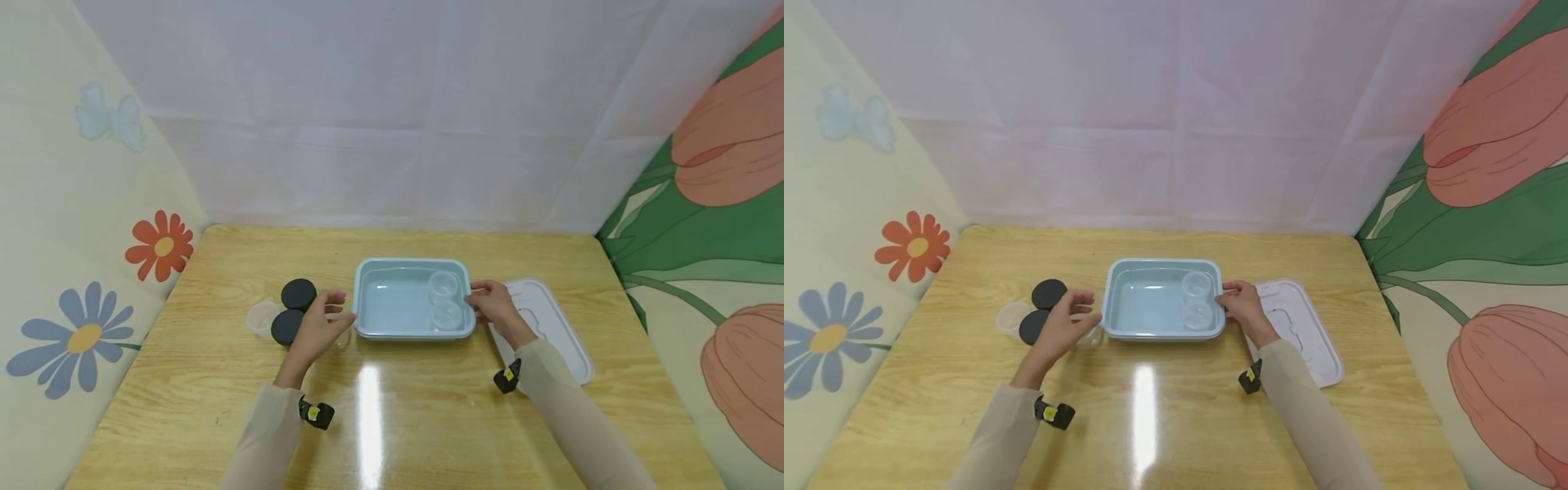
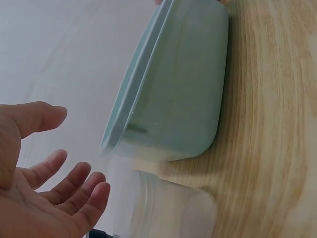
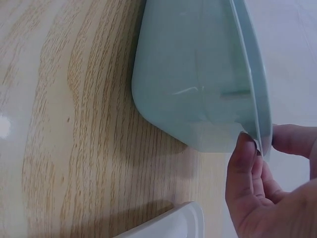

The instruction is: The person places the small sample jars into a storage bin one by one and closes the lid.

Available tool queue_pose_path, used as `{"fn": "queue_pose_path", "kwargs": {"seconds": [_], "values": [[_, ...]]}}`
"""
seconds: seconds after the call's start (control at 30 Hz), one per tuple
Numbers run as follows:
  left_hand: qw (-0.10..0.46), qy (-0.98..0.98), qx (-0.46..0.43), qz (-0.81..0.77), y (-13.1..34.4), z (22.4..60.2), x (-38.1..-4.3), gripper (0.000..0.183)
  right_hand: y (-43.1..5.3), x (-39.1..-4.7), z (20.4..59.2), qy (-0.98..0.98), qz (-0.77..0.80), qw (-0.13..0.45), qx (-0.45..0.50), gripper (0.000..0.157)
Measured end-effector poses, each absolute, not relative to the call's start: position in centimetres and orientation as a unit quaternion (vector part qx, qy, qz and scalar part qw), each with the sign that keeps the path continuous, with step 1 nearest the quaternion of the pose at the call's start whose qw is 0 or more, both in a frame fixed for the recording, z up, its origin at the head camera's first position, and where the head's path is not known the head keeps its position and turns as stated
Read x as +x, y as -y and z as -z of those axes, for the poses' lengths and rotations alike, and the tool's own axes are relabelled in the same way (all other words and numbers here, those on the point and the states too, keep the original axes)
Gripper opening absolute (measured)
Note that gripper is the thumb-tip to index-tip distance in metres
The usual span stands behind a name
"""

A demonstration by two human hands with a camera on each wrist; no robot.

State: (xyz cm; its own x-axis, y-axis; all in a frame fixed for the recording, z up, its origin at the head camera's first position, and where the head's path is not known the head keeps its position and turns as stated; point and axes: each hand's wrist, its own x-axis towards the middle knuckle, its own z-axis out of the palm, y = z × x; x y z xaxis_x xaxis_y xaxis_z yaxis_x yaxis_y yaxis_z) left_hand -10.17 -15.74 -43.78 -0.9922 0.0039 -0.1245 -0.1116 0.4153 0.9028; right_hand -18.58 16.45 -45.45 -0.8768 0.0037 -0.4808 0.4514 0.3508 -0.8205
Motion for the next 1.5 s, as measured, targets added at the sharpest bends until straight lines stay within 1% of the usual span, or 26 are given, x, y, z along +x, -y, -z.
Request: {"fn": "queue_pose_path", "kwargs": {"seconds": [0.43, 0.7, 1.03, 1.23, 1.5], "values": [[0.029, -0.836, -0.055, -0.546, 16.4, 44.5, -8.2, 0.044, -16.7, -18.5, 45.5, -0.793, 0.556, 0.204, 0.144, 0.046], [0.003, -0.839, -0.087, -0.537, 17.9, 43.8, -6.6, 0.038, -16.9, -18.4, 45.5, -0.794, 0.554, 0.205, 0.140, 0.046], [-0.012, -0.833, -0.125, -0.539, 20.4, 43.6, -5.5, 0.043, -17.0, -18.4, 45.4, -0.795, 0.552, 0.207, 0.142, 0.046], [-0.033, -0.823, -0.148, -0.547, 21.4, 43.5, -5.1, 0.043, -16.8, -18.5, 45.5, -0.795, 0.551, 0.209, 0.143, 0.046], [-0.041, -0.819, -0.165, -0.549, 22.4, 43.5, -4.7, 0.048, -16.7, -18.6, 45.3, -0.792, 0.553, 0.211, 0.150, 0.045]]}}
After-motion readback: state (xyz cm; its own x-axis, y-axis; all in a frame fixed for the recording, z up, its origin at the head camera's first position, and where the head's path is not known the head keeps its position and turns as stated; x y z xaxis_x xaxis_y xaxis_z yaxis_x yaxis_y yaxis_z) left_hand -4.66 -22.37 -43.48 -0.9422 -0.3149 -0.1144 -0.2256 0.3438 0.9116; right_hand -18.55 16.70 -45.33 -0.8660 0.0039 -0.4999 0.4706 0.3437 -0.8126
